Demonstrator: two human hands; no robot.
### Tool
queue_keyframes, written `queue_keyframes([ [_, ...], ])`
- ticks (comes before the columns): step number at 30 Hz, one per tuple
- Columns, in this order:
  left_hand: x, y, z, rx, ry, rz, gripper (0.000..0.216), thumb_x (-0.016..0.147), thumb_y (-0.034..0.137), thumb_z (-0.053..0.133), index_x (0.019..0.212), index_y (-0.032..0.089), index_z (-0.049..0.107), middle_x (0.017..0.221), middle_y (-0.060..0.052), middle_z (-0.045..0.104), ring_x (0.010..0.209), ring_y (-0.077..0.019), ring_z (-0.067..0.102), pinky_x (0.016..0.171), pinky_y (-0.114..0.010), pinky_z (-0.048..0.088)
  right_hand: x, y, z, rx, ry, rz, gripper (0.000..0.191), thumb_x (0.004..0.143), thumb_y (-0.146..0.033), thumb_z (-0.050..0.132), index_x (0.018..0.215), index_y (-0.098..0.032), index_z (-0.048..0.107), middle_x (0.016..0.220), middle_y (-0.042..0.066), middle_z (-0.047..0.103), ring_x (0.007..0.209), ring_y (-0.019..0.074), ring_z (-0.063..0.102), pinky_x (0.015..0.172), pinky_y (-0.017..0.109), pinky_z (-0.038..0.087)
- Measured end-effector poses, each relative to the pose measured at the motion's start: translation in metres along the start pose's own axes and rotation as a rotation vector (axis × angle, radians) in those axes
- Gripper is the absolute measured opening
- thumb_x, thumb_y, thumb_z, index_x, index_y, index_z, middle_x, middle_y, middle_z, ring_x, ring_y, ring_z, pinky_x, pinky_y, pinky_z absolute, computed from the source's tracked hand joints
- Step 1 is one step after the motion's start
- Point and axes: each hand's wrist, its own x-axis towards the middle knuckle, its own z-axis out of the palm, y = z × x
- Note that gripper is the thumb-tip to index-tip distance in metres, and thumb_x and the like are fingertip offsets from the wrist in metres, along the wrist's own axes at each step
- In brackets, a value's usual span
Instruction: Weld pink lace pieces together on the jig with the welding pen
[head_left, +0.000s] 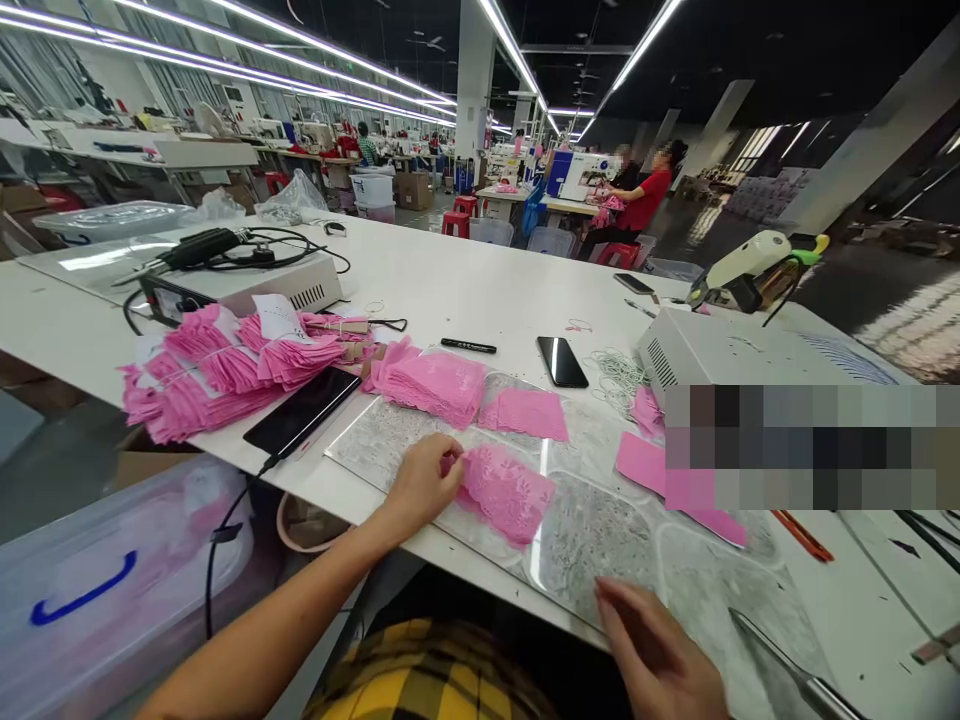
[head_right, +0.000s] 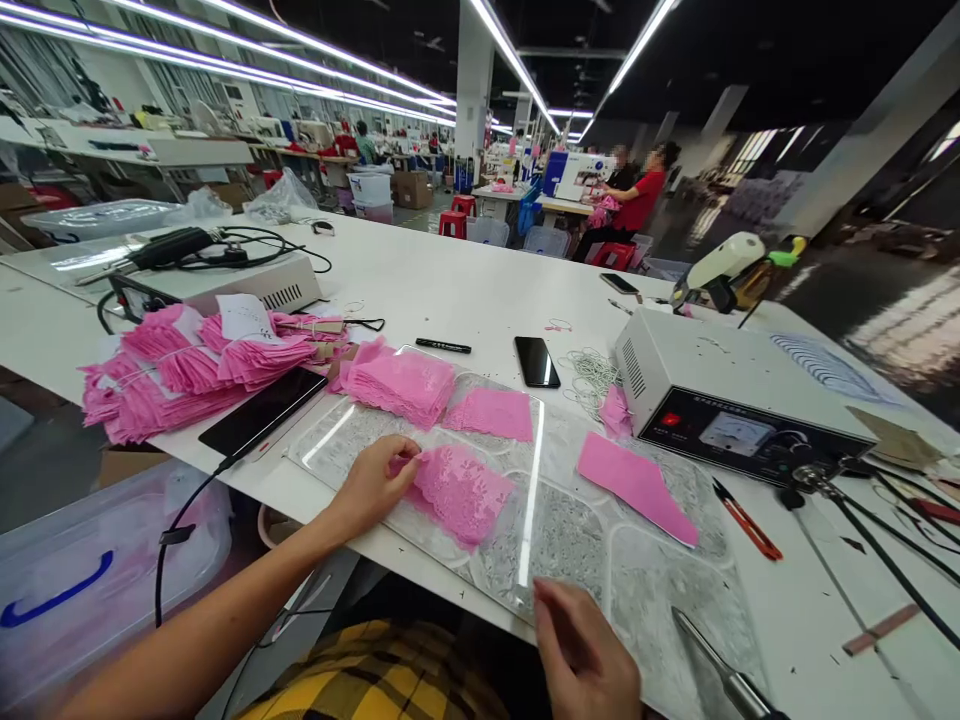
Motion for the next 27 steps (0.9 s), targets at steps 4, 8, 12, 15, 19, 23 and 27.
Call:
queue_keyframes([
  [4,-0.012,-0.014,-0.004,0.029,0.029,0.001,0.007,0.079,0.013,0.054,0.079,0.018,0.059,0.101,-0.006,0.066,0.099,-0.0241,0.059,0.089,-0.042,0.044,0.032,-0.022,0.034,-0.09,-0.17,-0.417,0.017,0.085,-0.027,0.06,0.098,-0.025,0.07,0.09,0.004,0.07,0.071,0.0131,0.067,0.063,0.021,0.058],
  [8,-0.018,-0.026,-0.016,0.019,-0.012,0.108,0.017,0.082,0.017,0.057,0.098,0.019,0.061,0.116,-0.009,0.063,0.11,-0.0247,0.057,0.097,-0.043,0.045,0.043,-0.026,0.055,-0.213,-0.223,-0.573,0.027,0.085,-0.024,0.059,0.112,-0.024,0.064,0.098,0.007,0.066,0.087,0.0174,0.067,0.074,0.027,0.058],
  [12,-0.017,-0.047,-0.032,0.054,-0.165,0.374,0.042,0.087,0.024,0.061,0.128,0.023,0.054,0.14,-0.012,0.047,0.127,-0.0267,0.047,0.105,-0.042,0.042,0.049,-0.019,0.066,-0.282,-0.289,-0.619,0.014,0.087,-0.022,0.056,0.096,-0.024,0.066,0.089,0.005,0.066,0.08,0.0159,0.066,0.069,0.025,0.056],
  [15,-0.011,-0.057,-0.036,0.105,-0.25,0.461,0.02,0.09,0.026,0.061,0.109,0.024,0.066,0.135,-0.01,0.051,0.122,-0.0267,0.051,0.102,-0.042,0.044,0.056,-0.019,0.067,-0.262,-0.372,-0.555,0.015,0.09,-0.022,0.051,0.083,-0.023,0.064,0.081,0.003,0.065,0.073,0.0139,0.064,0.065,0.023,0.052],
  [19,0.007,-0.046,-0.035,0.033,-0.329,0.469,0.01,0.091,0.018,0.057,0.089,0.018,0.067,0.112,-0.008,0.063,0.098,-0.018,0.062,0.088,-0.028,0.049,0.077,-0.033,0.052,-0.164,-0.518,-0.339,0.023,0.089,-0.033,0.05,0.072,-0.021,0.061,0.069,0.001,0.061,0.06,0.012,0.057,0.054,0.022,0.046],
  [23,0.056,-0.023,-0.037,-0.014,-0.329,0.432,0.01,0.088,0.017,0.06,0.082,0.016,0.067,0.084,-0.001,0.065,0.077,-0.0128,0.061,0.071,-0.021,0.047,0.129,-0.056,0.038,-0.075,-0.548,-0.114,0.035,0.083,-0.05,0.054,0.068,-0.019,0.06,0.056,0.0,0.053,0.049,0.0113,0.048,0.046,0.024,0.039],
  [27,0.131,-0.015,-0.055,0.01,-0.206,0.406,0.009,0.086,0.018,0.061,0.081,0.016,0.068,0.081,-0.001,0.066,0.077,-0.0138,0.061,0.071,-0.022,0.047,0.2,-0.085,0.051,0.019,-0.456,-0.105,0.037,0.076,-0.053,0.061,0.068,-0.017,0.061,0.049,-0.002,0.05,0.043,0.0101,0.044,0.044,0.024,0.037],
])
